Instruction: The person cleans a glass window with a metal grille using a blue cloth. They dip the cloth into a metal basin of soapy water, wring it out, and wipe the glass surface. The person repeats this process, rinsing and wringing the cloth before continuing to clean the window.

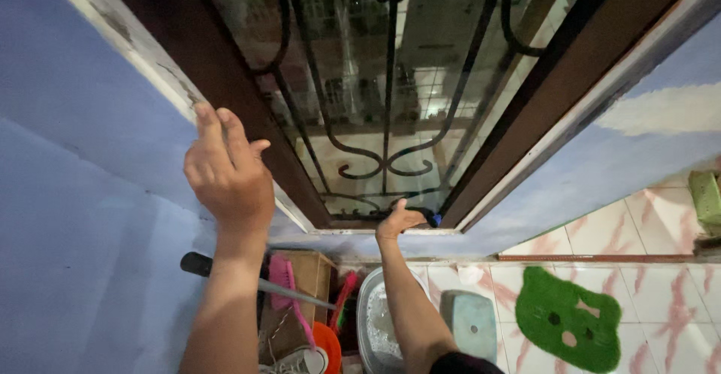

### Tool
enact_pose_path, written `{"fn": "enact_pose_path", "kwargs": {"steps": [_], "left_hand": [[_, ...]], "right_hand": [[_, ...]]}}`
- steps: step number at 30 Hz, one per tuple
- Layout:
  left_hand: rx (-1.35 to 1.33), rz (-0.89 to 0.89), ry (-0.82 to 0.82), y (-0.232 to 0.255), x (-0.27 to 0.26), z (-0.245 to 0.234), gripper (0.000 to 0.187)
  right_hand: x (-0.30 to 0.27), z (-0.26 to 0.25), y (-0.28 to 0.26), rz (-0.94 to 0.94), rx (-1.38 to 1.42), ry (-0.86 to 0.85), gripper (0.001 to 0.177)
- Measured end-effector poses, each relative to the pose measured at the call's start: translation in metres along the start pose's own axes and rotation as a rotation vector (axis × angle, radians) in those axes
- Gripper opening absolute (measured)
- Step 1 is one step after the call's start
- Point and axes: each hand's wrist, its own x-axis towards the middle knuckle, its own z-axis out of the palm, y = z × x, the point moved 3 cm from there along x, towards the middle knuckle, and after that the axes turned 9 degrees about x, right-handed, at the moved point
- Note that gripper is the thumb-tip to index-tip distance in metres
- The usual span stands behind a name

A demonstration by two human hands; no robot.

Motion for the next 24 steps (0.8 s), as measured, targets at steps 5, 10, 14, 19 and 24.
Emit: {"fn": "enact_pose_path", "kwargs": {"steps": [5, 10, 14, 19, 24], "left_hand": [[0.043, 0.033, 0.056, -0.002, 0.006, -0.008, 0.055], [0.047, 0.036, 0.032, -0.003, 0.012, -0.021, 0.056], [0.012, 0.007, -0.007, -0.002, 0.017, -0.027, 0.054], [-0.070, -0.019, -0.121, -0.004, 0.026, -0.043, 0.053], [-0.120, -0.041, -0.014, -0.008, 0.065, -0.071, 0.042]], "right_hand": [[0.009, 0.034, -0.038, -0.312, 0.158, 0.043, 0.070], [0.056, 0.088, -0.113, -0.267, 0.536, -0.193, 0.056], [0.097, 0.122, -0.248, -0.495, 0.685, -0.314, 0.056], [0.123, 0.102, -0.508, -0.554, 0.352, 0.072, 0.090], [0.131, 0.085, -0.661, -0.814, 0.041, 0.058, 0.092]]}}
